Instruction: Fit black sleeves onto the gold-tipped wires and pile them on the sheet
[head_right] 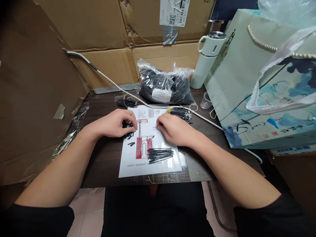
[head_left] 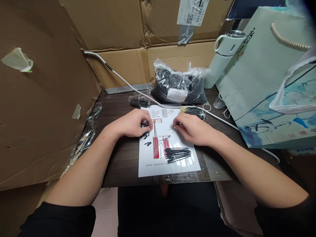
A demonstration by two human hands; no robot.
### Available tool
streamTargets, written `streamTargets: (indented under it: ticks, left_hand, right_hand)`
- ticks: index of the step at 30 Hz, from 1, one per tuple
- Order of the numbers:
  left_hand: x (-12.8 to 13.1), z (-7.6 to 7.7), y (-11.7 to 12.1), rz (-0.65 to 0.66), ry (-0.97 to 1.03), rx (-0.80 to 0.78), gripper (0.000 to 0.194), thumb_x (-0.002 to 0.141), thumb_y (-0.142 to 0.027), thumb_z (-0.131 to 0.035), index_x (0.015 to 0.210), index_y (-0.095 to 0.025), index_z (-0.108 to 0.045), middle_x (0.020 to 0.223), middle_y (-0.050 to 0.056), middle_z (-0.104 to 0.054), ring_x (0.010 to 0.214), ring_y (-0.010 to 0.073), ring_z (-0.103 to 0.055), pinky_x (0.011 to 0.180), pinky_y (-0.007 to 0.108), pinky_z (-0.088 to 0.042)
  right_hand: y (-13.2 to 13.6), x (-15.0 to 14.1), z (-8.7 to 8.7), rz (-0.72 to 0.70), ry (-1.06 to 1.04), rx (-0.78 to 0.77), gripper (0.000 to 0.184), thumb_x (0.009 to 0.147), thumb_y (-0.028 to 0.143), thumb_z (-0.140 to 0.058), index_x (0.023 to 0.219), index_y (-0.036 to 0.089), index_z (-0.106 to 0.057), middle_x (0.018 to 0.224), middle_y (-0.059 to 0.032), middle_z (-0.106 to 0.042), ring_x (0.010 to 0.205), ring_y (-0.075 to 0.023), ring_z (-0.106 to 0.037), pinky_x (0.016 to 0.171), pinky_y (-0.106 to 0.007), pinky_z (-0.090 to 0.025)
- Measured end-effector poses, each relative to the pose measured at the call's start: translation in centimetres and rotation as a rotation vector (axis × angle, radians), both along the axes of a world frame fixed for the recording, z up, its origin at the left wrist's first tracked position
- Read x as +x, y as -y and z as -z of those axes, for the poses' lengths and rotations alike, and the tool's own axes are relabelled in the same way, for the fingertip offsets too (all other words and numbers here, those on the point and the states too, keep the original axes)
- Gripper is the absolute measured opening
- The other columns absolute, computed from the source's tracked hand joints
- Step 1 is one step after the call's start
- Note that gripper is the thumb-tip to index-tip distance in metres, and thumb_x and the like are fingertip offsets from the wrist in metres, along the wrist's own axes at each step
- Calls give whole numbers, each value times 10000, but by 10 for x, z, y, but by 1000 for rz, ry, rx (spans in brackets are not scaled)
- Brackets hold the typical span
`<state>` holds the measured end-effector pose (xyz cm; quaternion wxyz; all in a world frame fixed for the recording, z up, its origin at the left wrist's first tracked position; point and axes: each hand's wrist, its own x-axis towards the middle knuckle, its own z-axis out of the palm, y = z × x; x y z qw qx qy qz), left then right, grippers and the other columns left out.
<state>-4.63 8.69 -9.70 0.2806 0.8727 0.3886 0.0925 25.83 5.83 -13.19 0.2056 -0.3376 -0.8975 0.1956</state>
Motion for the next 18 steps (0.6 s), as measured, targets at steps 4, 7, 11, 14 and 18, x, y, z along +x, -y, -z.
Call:
streamTargets:
  ticks: [4,7,11,14,18]
  left_hand:
    - [0,3,-1,-4,-47,-7,102,842,-215,-727,855,-229,-827,1007,44,-775,900,182,-683,812,289,-501]
    - [-1,5,-2,31,-76,24,101,871,-203,-691,872,-207,-792,1016,49,-753,917,186,-666,848,299,-495]
    - [2,5,0,78,-66,42,110,902,-185,-645,903,-191,-754,1017,55,-722,938,189,-640,897,314,-486]
    - [9,2,5,46,13,26,97,929,-222,-645,927,-182,-734,970,52,-713,878,174,-614,818,295,-477]
    - [27,8,14,-84,238,-149,136,964,-285,-652,974,-169,-722,818,24,-695,714,128,-583,671,253,-455]
  right_hand:
    - [0,0,0,3,8,-4,70,1054,181,-534,1015,182,-593,976,-100,-660,883,-235,-607,794,-378,-479]
    - [0,0,0,-3,4,-6,64,1044,170,-536,1014,183,-591,970,-99,-658,869,-234,-604,784,-376,-478]
    - [0,0,0,2,-3,-10,59,1043,170,-540,1018,182,-592,971,-100,-660,875,-237,-605,789,-377,-478]
    - [0,0,-2,0,-17,-11,63,1048,175,-538,1015,184,-591,957,-94,-658,865,-231,-605,784,-368,-469]
    - [1,-1,-4,-6,-87,9,43,1038,177,-556,1013,186,-590,922,-65,-661,809,-204,-595,751,-341,-449]
